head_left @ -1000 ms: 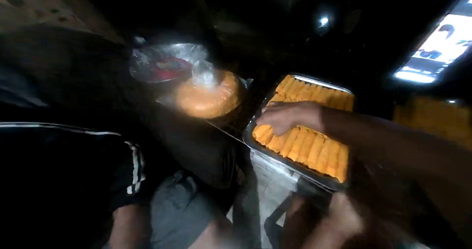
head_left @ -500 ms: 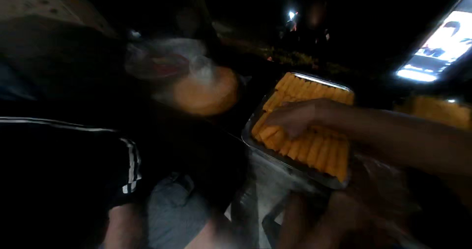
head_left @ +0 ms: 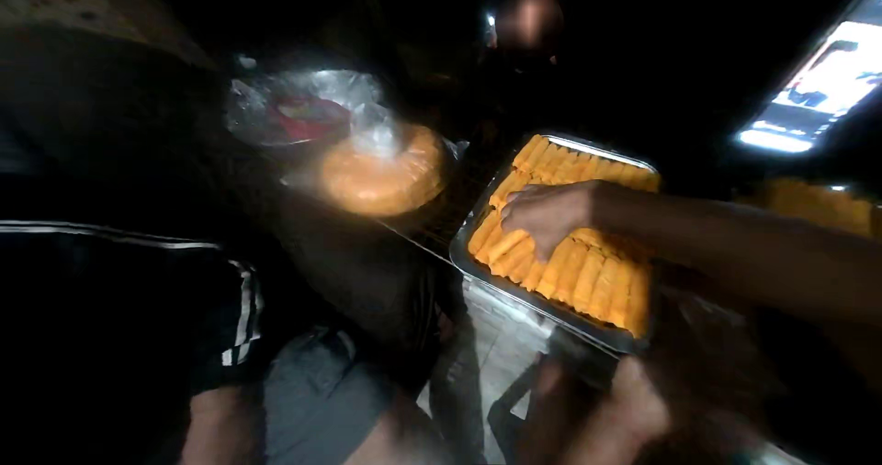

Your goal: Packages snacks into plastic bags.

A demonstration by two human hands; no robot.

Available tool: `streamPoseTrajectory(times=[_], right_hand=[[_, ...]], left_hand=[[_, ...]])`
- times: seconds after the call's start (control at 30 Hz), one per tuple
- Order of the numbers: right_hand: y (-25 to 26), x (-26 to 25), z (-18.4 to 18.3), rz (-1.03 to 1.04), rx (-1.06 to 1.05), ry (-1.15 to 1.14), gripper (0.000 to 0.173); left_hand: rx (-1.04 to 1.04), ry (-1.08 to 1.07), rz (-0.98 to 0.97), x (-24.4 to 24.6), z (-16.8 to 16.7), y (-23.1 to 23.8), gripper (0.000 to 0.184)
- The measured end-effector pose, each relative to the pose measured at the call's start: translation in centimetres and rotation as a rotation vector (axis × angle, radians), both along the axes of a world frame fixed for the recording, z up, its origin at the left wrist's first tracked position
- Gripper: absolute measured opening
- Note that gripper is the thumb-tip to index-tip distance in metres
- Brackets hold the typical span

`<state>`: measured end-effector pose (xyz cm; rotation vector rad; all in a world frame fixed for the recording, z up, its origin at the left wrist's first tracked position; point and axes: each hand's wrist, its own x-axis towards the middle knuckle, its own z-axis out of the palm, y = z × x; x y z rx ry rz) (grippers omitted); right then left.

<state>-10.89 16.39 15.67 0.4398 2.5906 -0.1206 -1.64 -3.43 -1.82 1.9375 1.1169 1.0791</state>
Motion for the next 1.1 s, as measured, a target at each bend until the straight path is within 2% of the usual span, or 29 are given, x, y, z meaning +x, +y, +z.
streamPoseTrajectory(times=[0.03, 0.23, 0.27, 0.3, 0.37, 0.47, 0.57, 0.63, 0.73, 0.83, 0.93, 1.0, 1.1], right_hand=[[-0.1, 0.0, 0.1, -0.007, -0.007, -0.003, 0.052], [-0.2, 0.2, 0.3, -0.058, -0.069, 0.025, 0.059], [-0.3, 0.2, 0.5, -0.075, -0.076, 0.018, 0.060], [-0.2, 0.2, 0.5, -0.088, -0.085, 0.021, 0.059], [0.1, 0.1, 0.7, -0.107, -0.141, 0.028, 0.047], [0.6, 0.2, 1.8, -0.130, -0.223, 0.071, 0.039], [0.8, 0.8, 2.5, -0.108, -0.298, 0.112, 0.042], [0.2, 1.1, 2.5, -0.100, -0.288, 0.037, 0.044], [-0.2, 1.7, 1.5, -0.099, -0.260, 0.014, 0.046], [-0.2, 2.2, 1.1, -0.127, -0.255, 0.022, 0.048], [-0.3, 2.6, 0.2, -0.100, -0.231, 0.040, 0.052], [-0.6, 2.6, 0.4, -0.110, -0.213, 0.021, 0.054], [-1.0, 3.0, 0.9, -0.133, -0.227, 0.034, 0.053]], left_hand=[[0.146, 0.082, 0.045, 0.4, -0.8, 0.3, 0.025], [0.233, 0.165, 0.044, 0.5, -1.9, 0.4, 0.024], [0.191, 0.158, 0.018, 0.4, -1.7, 0.3, 0.025], [0.241, 0.174, 0.027, 0.5, -1.8, 0.4, 0.024], [0.284, 0.156, 0.035, 0.4, -2.0, 0.5, 0.021], [0.125, 0.134, 0.014, 0.1, -1.0, 0.1, 0.020], [0.318, 0.097, 0.070, 0.6, -2.1, 0.5, 0.019], [0.279, 0.169, 0.048, 0.4, -1.6, 0.4, 0.022], [0.148, 0.161, 0.025, 0.4, -1.3, 0.3, 0.022], [0.077, 0.343, -0.028, 0.2, 0.5, 0.6, 0.027], [-0.006, 0.287, -0.040, 0.1, 0.3, 0.4, 0.030], [0.012, 0.217, -0.054, -0.1, -0.1, 0.2, 0.027], [0.072, 0.232, -0.026, -0.2, 0.5, 0.1, 0.025]])
